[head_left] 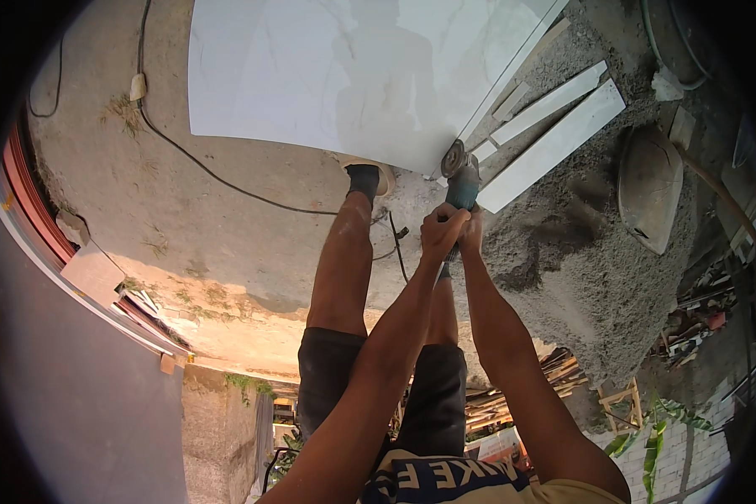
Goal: The person uses an angle grinder to cut strips from a large white tile and then moves the tile and the cut pieces aside.
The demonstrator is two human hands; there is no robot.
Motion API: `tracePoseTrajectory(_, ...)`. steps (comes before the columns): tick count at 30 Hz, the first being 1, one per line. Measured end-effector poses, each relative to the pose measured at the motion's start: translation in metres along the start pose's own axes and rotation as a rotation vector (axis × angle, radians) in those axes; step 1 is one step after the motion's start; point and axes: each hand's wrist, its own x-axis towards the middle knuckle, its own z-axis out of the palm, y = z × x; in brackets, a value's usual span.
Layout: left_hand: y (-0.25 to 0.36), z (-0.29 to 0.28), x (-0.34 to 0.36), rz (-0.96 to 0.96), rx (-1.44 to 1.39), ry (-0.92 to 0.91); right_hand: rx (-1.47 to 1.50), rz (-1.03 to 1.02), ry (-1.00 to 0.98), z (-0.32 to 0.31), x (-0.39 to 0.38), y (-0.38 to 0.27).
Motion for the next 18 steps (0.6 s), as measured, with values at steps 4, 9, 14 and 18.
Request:
tracePoseTrajectory(4, -0.002, -0.011, -0.005, -0.028, 0.047, 0.029, 0.144, -0.019, 0.128, 0.015, -0.012, -0.022)
tracePoseTrajectory(9, -0.003, -0.012, -0.005, -0.02, 0.011, 0.014, 0.143, -0.02, 0.066, 0.012, -0.013, -0.018)
tracePoseTrajectory(14, 0.006, -0.001, -0.005, -0.017, 0.007, -0.003, -0.033, -0.058, 0.005, -0.004, 0.002, 0.008)
tracePoseTrajectory(18, 0.001, -0.009, -0.004, -0.011, 0.013, 0.01, 0.092, -0.067, 0.016, 0.006, -0.011, -0.011)
